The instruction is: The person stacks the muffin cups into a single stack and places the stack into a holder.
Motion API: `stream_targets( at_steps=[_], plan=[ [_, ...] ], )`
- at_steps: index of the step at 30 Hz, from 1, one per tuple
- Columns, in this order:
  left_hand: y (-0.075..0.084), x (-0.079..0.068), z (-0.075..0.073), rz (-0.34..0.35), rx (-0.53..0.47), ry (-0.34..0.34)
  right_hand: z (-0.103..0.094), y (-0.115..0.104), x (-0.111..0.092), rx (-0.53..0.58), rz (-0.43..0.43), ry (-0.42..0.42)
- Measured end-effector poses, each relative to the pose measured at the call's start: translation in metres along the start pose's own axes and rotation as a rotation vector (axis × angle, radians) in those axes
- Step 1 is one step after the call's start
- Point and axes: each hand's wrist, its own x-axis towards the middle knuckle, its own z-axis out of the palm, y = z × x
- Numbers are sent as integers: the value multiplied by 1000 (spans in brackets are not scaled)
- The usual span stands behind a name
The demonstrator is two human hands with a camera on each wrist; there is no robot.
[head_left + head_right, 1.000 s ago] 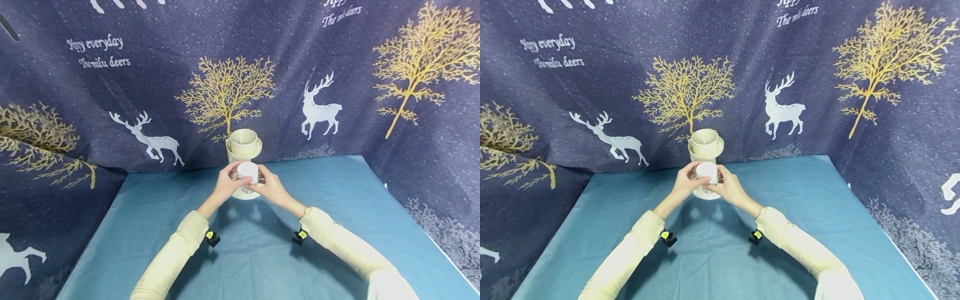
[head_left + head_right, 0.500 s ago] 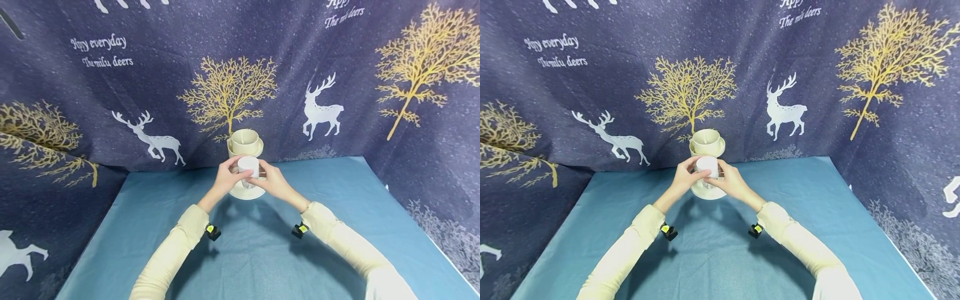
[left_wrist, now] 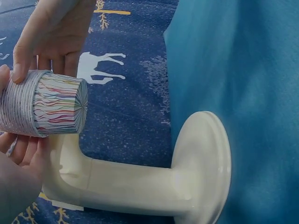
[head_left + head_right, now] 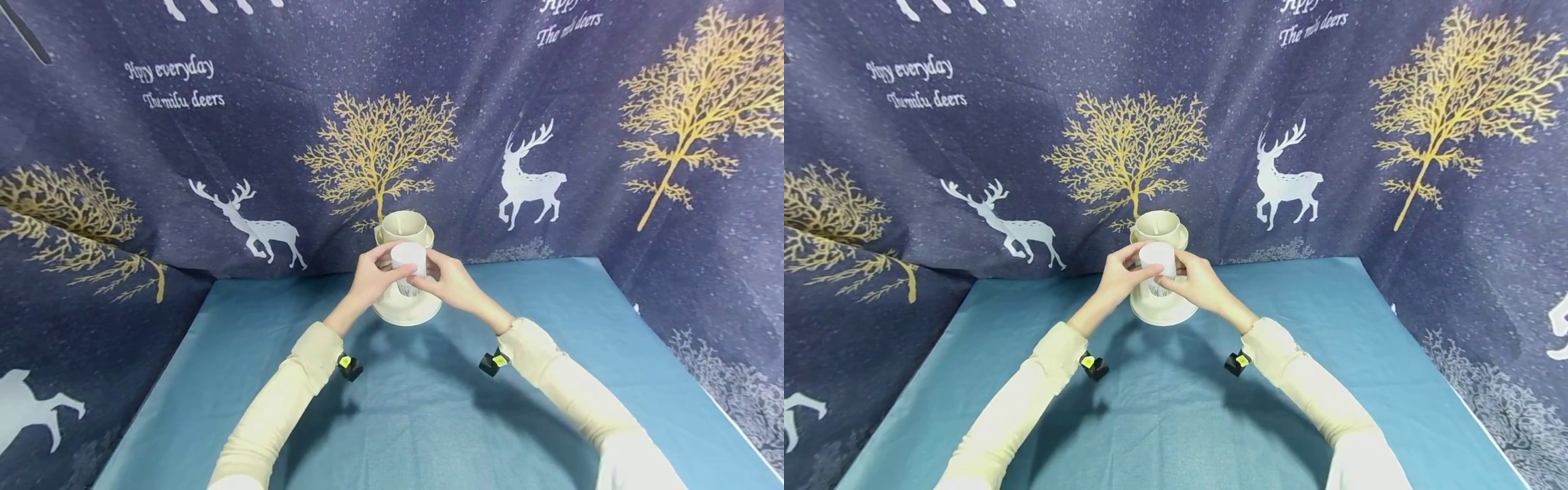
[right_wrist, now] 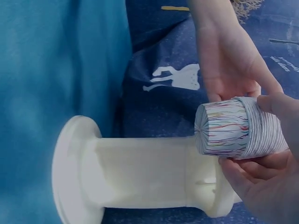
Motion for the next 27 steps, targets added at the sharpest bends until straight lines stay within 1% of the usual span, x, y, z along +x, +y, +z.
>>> stream_targets(
  at_steps=[5,13,17,19,22,27],
  plan=[
    [9,2,-2,5,14,2,-5,-3,5,-9,-10,-5],
    [15,9,-3,39,60,21,-11,-8,10,-22,-6,11],
    [18,12,-4,52,78,41,-14,-9,14,-18,-7,10],
    [20,14,-5,66,72,48,-16,-10,17,-8,-4,12],
    [22,17,-5,80,37,49,-18,-11,20,7,7,21],
    [26,21,-6,70,9,63,-19,-12,26,34,17,55]
  ],
)
